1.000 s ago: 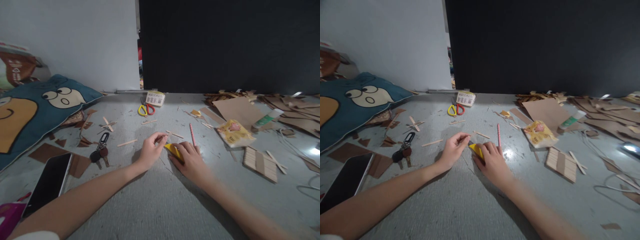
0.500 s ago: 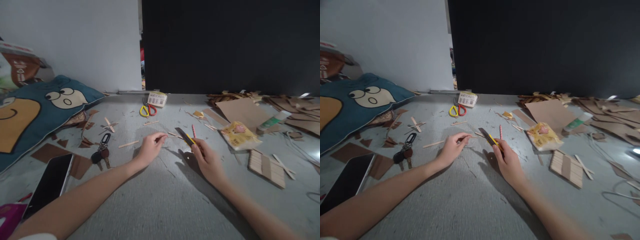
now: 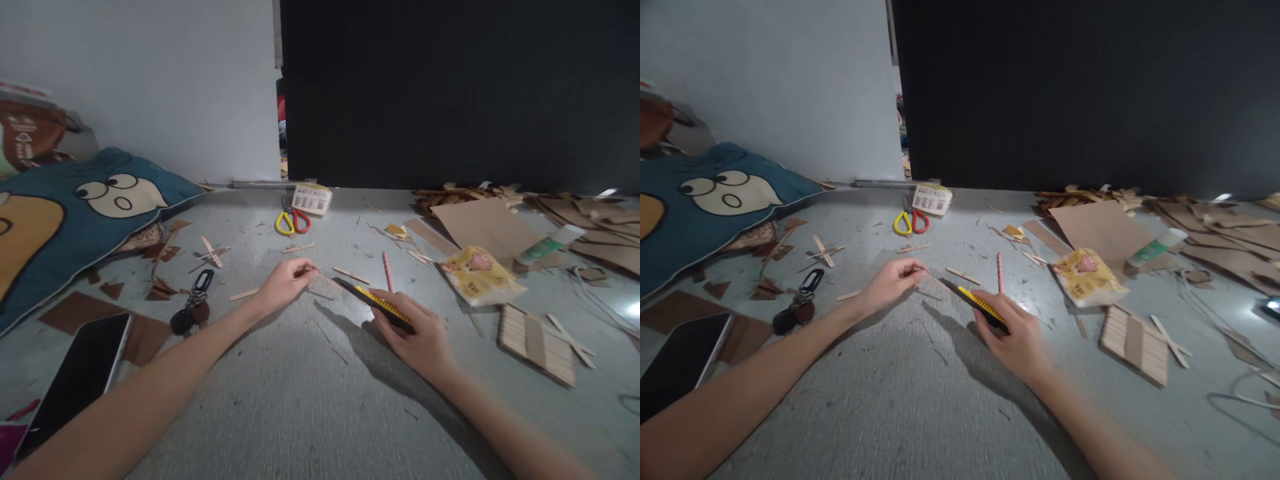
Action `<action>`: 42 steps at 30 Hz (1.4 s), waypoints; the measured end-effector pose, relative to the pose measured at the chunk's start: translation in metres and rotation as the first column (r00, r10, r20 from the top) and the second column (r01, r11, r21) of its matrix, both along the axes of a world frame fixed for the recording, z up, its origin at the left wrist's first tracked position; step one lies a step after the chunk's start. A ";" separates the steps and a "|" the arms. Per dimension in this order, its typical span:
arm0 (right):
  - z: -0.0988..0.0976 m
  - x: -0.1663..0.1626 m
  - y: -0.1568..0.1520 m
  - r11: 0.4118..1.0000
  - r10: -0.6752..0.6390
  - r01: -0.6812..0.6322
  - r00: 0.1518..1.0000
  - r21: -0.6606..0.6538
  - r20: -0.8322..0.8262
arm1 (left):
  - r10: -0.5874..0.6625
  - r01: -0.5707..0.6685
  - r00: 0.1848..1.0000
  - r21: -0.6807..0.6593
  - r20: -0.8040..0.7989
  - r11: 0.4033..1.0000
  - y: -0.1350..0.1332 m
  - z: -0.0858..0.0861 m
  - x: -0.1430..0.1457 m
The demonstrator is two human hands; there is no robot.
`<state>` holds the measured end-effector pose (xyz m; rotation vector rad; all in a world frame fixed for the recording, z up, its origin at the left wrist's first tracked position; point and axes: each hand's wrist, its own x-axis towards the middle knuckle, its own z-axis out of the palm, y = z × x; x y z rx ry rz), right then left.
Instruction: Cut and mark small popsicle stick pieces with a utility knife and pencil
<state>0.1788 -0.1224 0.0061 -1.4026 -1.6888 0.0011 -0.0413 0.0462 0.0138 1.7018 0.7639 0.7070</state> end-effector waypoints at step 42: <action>-0.001 -0.020 -0.006 0.962 0.138 -0.079 0.967 -0.262 0.215 | 0.045 0.005 0.992 0.406 -0.115 0.914 -0.013 -0.002 -0.003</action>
